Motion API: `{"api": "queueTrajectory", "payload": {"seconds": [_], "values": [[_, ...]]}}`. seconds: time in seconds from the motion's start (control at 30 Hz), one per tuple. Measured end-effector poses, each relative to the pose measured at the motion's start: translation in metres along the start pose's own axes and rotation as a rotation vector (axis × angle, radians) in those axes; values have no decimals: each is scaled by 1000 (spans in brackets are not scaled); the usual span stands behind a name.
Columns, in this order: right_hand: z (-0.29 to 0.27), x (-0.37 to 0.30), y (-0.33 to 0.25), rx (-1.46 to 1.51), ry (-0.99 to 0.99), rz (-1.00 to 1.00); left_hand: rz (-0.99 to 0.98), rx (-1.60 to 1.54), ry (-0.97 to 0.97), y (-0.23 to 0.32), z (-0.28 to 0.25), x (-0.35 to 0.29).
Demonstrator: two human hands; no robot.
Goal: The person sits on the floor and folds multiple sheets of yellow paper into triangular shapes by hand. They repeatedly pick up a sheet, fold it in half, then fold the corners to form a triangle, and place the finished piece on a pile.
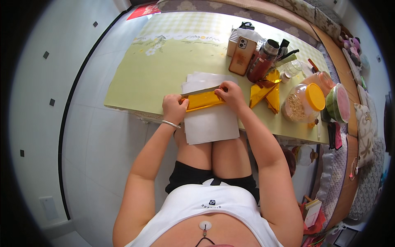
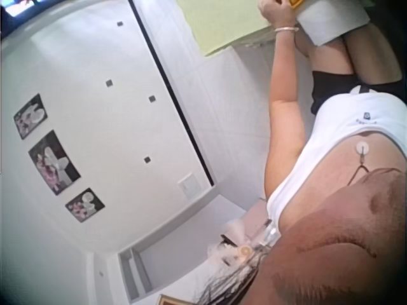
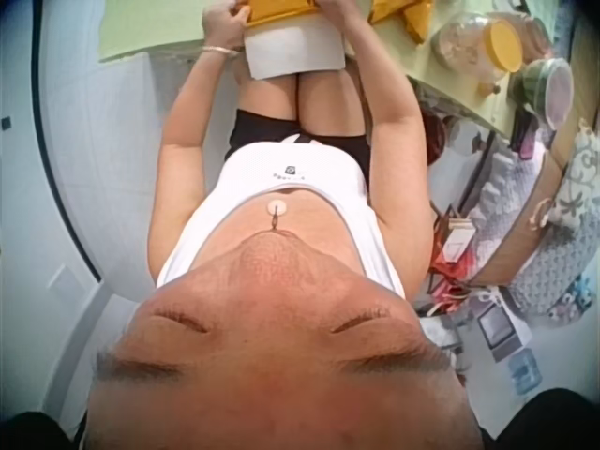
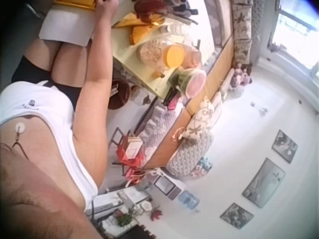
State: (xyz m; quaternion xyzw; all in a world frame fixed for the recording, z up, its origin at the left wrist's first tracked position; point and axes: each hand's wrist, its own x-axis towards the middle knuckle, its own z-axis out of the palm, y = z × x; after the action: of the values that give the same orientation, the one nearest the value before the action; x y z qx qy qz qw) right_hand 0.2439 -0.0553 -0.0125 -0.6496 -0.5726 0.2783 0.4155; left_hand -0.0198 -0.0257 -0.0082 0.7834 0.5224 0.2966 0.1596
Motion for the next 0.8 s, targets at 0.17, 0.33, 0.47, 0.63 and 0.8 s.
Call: {"api": "queueTrajectory", "payload": {"seconds": [0.17,0.33,0.47,0.63,0.8], "values": [[14,6,-9,-274,91,-74,-35,139,111,3,6,-2],[20,5,-10,-337,170,-136,450,174,176,29,-3,-9],[20,5,-7,-304,181,-153,524,270,-149,45,15,-26],[8,11,10,-83,135,-41,492,364,-193,42,20,-29],[13,6,-2,-284,193,-102,485,337,-169,39,21,-27]]}}
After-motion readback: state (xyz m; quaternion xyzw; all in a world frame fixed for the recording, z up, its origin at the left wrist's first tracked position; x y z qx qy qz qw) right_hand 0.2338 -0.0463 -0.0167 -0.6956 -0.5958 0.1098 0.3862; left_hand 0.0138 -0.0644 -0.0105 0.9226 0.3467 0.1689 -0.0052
